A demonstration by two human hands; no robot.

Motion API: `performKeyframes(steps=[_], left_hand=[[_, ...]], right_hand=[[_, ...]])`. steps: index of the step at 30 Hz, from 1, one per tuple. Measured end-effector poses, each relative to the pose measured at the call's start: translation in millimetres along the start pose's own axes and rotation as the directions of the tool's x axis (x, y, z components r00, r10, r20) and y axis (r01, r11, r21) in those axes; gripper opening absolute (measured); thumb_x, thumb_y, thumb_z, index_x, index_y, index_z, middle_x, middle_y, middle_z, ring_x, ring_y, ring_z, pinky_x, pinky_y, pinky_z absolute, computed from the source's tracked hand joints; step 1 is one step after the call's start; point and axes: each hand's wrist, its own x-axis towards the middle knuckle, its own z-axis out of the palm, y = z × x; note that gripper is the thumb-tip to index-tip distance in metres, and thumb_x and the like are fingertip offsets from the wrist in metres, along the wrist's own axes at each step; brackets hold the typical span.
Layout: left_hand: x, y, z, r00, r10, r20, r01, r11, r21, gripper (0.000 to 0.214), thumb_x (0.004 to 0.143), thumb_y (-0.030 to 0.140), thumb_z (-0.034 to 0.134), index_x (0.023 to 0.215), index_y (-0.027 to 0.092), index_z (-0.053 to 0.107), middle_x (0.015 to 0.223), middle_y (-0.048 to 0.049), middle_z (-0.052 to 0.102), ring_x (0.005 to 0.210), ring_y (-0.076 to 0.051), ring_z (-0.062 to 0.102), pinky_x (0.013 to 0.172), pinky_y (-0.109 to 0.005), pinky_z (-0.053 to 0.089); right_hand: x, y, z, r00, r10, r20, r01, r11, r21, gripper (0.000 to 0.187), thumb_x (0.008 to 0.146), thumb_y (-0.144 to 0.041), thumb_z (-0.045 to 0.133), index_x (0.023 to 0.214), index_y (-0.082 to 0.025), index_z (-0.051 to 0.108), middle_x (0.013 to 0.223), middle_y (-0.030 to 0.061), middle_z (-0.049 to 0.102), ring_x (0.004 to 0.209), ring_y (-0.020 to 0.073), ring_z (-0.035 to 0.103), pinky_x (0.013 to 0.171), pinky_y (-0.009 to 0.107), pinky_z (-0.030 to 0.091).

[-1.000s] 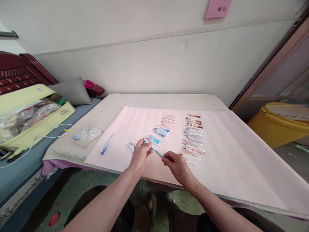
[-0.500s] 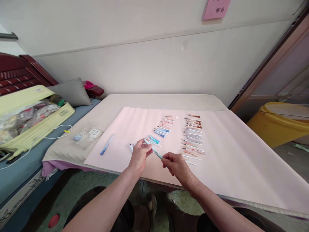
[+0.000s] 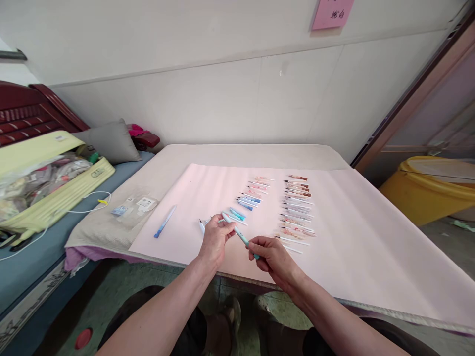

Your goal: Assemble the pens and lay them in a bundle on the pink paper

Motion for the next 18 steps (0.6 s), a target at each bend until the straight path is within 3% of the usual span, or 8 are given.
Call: performKeyframes(steps=[4,7,11,15,18], left_hand=[[0.0,-1.2,-0.4,1.000,-0.023,0.006,0.023,0.999,-0.028,0.032,0.060,0.021,0.073,0.088,0.016,0.058,0.079,-0.0054,0.063,0.076,-0.014,0.059,0.074,-0.029,0.046],[-1.8,-4.1,-0.5,0.997,-0.074,-0.015,0.074,0.997,-0.008,0.029,0.061,0.026,0.074,0.083,0.016,0.058,0.079,-0.0041,0.062,0.073,-0.013,0.059,0.072,-0.028,0.046],[-5.4,-8.2,1.1,0.990,-0.127,0.060,0.125,0.991,0.045,0.024,0.063,0.029,0.073,0.075,0.014,0.058,0.074,-0.0022,0.060,0.068,-0.012,0.057,0.069,-0.027,0.045],[-4.8,-5.1,0.8,0.992,-0.122,0.042,0.123,0.992,-0.010,0.021,0.065,0.027,0.071,0.077,0.014,0.060,0.076,-0.0027,0.060,0.068,-0.010,0.057,0.067,-0.024,0.044],[-2.0,0.9,-1.9,0.989,-0.142,0.032,0.144,0.988,-0.060,0.022,0.065,0.026,0.071,0.079,0.014,0.060,0.077,-0.0033,0.060,0.066,-0.009,0.056,0.065,-0.022,0.043]], right_hand=[[1.4,2.4,-2.0,0.996,0.065,0.061,-0.074,0.986,0.150,0.022,0.071,-0.035,0.062,0.067,-0.014,0.053,0.059,-0.0014,0.057,0.032,0.0005,0.026,0.038,0.022,0.013],[3.8,2.6,-1.6,0.998,0.055,0.002,-0.055,0.990,0.127,0.026,0.068,-0.037,0.065,0.068,-0.015,0.053,0.059,-0.0022,0.057,0.032,0.0007,0.027,0.038,0.021,0.013],[3.0,1.1,-0.5,0.999,-0.005,-0.034,0.007,0.998,0.067,0.029,0.071,-0.042,0.063,0.071,-0.014,0.055,0.062,-0.0011,0.059,0.034,0.0008,0.032,0.037,0.020,0.014],[-2.2,-5.3,-1.3,0.996,-0.066,0.054,0.066,0.998,0.007,0.036,0.082,-0.047,0.050,0.085,-0.013,0.060,0.074,0.0043,0.062,0.042,0.0055,0.048,0.041,0.020,0.030],[-4.0,-10.5,-4.1,0.983,-0.146,0.115,0.154,0.986,-0.066,0.037,0.078,-0.041,0.059,0.107,-0.018,0.057,0.087,0.0045,0.062,0.056,0.0106,0.058,0.051,0.024,0.041]])
